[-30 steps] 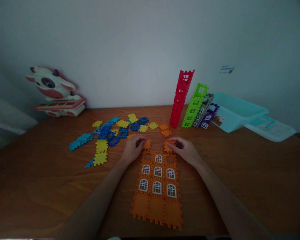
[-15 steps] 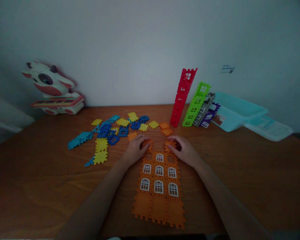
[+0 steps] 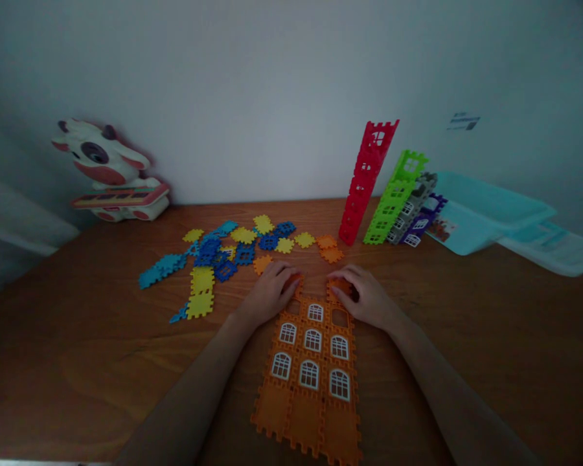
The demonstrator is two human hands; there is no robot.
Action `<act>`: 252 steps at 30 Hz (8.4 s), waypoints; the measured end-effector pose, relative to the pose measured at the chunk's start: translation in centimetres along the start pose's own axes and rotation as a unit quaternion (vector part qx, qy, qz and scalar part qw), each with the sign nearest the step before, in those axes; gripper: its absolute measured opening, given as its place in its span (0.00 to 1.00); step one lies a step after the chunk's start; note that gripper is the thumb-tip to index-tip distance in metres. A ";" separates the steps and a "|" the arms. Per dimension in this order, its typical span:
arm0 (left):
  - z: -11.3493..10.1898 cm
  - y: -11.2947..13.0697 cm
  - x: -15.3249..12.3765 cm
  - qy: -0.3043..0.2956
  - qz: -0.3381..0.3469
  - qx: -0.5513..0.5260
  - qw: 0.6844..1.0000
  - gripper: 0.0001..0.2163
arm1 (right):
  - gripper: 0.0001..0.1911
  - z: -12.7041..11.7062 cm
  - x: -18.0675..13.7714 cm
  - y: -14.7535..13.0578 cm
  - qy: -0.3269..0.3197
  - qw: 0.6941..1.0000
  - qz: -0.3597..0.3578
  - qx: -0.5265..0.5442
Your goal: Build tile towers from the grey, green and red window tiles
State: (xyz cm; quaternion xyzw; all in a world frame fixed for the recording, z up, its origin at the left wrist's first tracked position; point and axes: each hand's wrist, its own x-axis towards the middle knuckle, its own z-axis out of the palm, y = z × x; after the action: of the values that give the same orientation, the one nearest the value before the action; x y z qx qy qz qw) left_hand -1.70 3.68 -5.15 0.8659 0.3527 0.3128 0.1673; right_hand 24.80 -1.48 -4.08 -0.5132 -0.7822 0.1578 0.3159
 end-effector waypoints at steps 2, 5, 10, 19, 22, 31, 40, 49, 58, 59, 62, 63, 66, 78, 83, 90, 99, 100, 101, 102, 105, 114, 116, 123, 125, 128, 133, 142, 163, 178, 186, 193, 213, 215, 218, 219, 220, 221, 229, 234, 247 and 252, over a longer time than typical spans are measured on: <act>0.0 -0.1 0.1 -0.010 0.002 0.023 1.000 0.11 | 0.12 0.0 0.0 -0.1 -0.002 1.000 -0.003 -0.007; -0.1 -0.1 0.1 -0.021 0.003 0.053 0.998 0.10 | 0.11 0.1 0.0 -0.2 0.001 1.000 -0.014 -0.019; -0.3 0.1 0.1 -0.029 0.022 0.053 0.998 0.10 | 0.11 0.2 -0.1 -0.4 -0.004 0.999 -0.026 -0.042; -0.7 0.6 0.0 -0.053 0.000 0.054 0.997 0.15 | 0.08 0.2 0.0 -0.7 -0.006 0.997 -0.024 -0.070; -0.7 0.7 0.0 -0.043 -0.005 0.059 0.997 0.14 | 0.08 0.3 0.0 -0.7 -0.007 0.996 -0.027 -0.080; -0.7 0.7 -0.1 -0.032 -0.016 0.053 0.998 0.14 | 0.09 0.2 0.1 -1.4 -0.019 0.995 -0.013 -0.102; -0.8 1.5 -1.8 -0.006 -0.032 0.107 0.994 0.12 | 0.10 0.0 0.0 -1.6 -0.024 0.996 -0.034 -0.076; -0.9 2.9 -3.7 0.015 -0.043 0.132 0.990 0.10 | 0.11 0.7 -1.5 -3.1 -0.026 0.999 0.026 0.030; -1.1 4.8 -4.6 0.011 -0.052 0.167 0.984 0.12 | 0.21 -0.6 -3.9 -3.6 -0.067 0.997 0.000 -0.032; -1.1 4.8 -4.6 0.021 -0.042 0.166 0.985 0.11 | 0.18 -0.8 -3.9 -3.5 -0.070 0.997 -0.004 -0.029; -1.2 4.8 -4.7 0.034 -0.004 0.141 0.989 0.10 | 0.07 -1.4 -3.8 -3.3 -0.081 0.997 -0.014 -0.016; -1.3 4.8 -4.7 0.031 0.007 0.125 0.992 0.10 | 0.05 -1.5 -3.7 -3.3 -0.086 0.996 -0.018 -0.012; -1.9 4.7 -5.0 -0.021 0.044 0.079 0.996 0.10 | 0.04 -1.8 -3.5 -3.3 -0.088 0.995 -0.036 -0.008; -4.1 5.0 -5.2 -0.142 0.076 0.046 0.986 0.12 | 0.08 -2.6 -3.8 -4.0 -0.136 0.987 -0.074 -0.043; -4.4 6.2 -5.7 -0.166 0.032 0.076 0.983 0.15 | 0.11 -2.6 -3.1 -4.8 -0.189 0.972 -0.096 -0.101; -3.8 6.9 -6.0 -0.130 0.016 0.128 0.983 0.16 | 0.12 -2.4 -2.6 -6.3 -0.205 0.962 -0.060 -0.168; -4.0 7.4 -5.7 -0.112 0.008 0.108 0.988 0.12 | 0.14 -0.1 -4.7 -9.6 -0.125 0.949 -0.013 -0.290; -4.0 7.5 -5.7 -0.112 0.009 0.109 0.988 0.12 | 0.17 0.1 -4.9 -9.6 -0.119 0.949 -0.012 -0.293; -4.0 7.6 -5.7 -0.112 0.010 0.111 0.987 0.12 | 0.19 0.3 -5.1 -9.6 -0.113 0.950 -0.013 -0.289; -3.9 7.6 -5.8 -0.110 0.012 0.113 0.987 0.12 | 0.20 0.6 -5.3 -9.5 -0.106 0.953 -0.016 -0.283; -3.8 7.1 -6.0 -0.093 0.024 0.109 0.989 0.11 | 0.22 1.4 -6.0 -9.0 -0.064 0.962 -0.024 -0.265; -4.4 5.4 -6.5 -0.122 0.077 0.096 0.985 0.15 | 0.38 3.5 -8.9 -6.2 -0.017 0.986 -0.013 -0.163; -4.4 5.3 -6.6 -0.128 0.084 0.095 0.984 0.16 | 0.36 3.5 -9.1 -6.0 -0.023 0.984 -0.019 -0.173; -4.3 5.4 -6.4 -0.111 0.063 0.107 0.986 0.14 | 0.22 0.7 -7.5 -5.9 -0.060 0.979 -0.060 -0.188; -4.2 5.4 -6.3 -0.110 0.059 0.113 0.986 0.13 | 0.19 -0.3 -6.6 -5.7 -0.066 0.981 -0.059 -0.174; -4.1 5.3 -6.1 -0.108 0.052 0.110 0.987 0.12 | 0.15 -1.0 -5.3 -5.0 -0.048 0.987 -0.039 -0.145; -4.2 5.3 -5.8 -0.105 0.038 0.117 0.987 0.11 | 0.13 -0.9 -4.7 -3.3 -0.005 0.988 -0.055 -0.145; -5.7 4.0 -5.4 -0.112 -0.001 0.159 0.981 0.08 | 0.17 0.5 1.1 0.3 0.104 0.976 -0.045 -0.187; -5.7 -0.9 -4.6 -0.075 -0.066 0.213 0.972 0.23 | 0.17 1.7 1.3 1.5 0.117 0.970 0.014 -0.211; -4.9 -5.5 -2.7 0.025 -0.120 0.162 0.979 0.18 | 0.11 1.7 -2.7 -1.7 0.134 0.968 0.045 -0.205; -5.2 -3.5 -2.0 0.113 -0.130 0.096 0.980 0.18 | 0.09 0.7 -4.9 -2.6 0.144 0.978 0.050 -0.144; -5.8 -0.4 -3.3 0.111 -0.074 0.083 0.988 0.17 | 0.13 0.0 -5.6 -2.2 0.183 0.974 0.081 -0.104; -5.2 1.7 -5.8 0.027 -0.114 0.209 0.971 0.13 | 0.12 0.4 -4.7 -6.1 -0.009 0.983 -0.143 -0.118; -5.3 1.7 -5.8 0.033 -0.114 0.213 0.970 0.12 | 0.13 0.4 -4.8 -6.1 -0.033 0.985 -0.134 -0.103; -5.8 1.6 -5.8 0.047 -0.127 0.235 0.962 0.11 | 0.10 -0.3 -5.0 -5.5 -0.054 0.988 -0.109 -0.098; -5.9 1.6 -5.8 0.047 -0.134 0.245 0.959 0.12 | 0.07 -0.6 -5.0 -5.3 -0.053 0.989 -0.101 -0.098; -5.9 1.5 -5.8 0.044 -0.140 0.256 0.956 0.12 | 0.04 -0.8 -5.1 -5.0 -0.051 0.989 -0.095 -0.098; -5.9 1.4 -5.9 0.038 -0.146 0.265 0.952 0.11 | 0.05 -1.0 -5.1 -4.8 -0.046 0.990 -0.091 -0.097; -4.8 2.7 -5.5 0.038 -0.114 0.243 0.963 0.12 | 0.13 -1.1 -5.3 -4.2 -0.031 0.990 -0.100 -0.094; -3.9 4.4 -5.2 -0.024 -0.068 0.186 0.980 0.16 | 0.13 -0.9 -5.2 -4.6 -0.037 0.988 -0.098 -0.117; -3.3 4.6 -5.3 -0.059 -0.016 0.108 0.992 0.16 | 0.19 1.8 -4.1 -8.4 -0.092 0.985 -0.138 -0.044; -3.1 4.4 -5.4 -0.019 -0.003 0.048 0.999 0.14 | 0.18 2.0 -4.0 -8.2 -0.094 0.987 -0.124 -0.034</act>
State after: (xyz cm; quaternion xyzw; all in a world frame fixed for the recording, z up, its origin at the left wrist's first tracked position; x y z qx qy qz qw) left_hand -4.51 -3.03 -2.93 0.8776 0.3665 0.2787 0.1333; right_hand 18.83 -8.42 -2.28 -0.4058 -0.8709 0.1386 0.2401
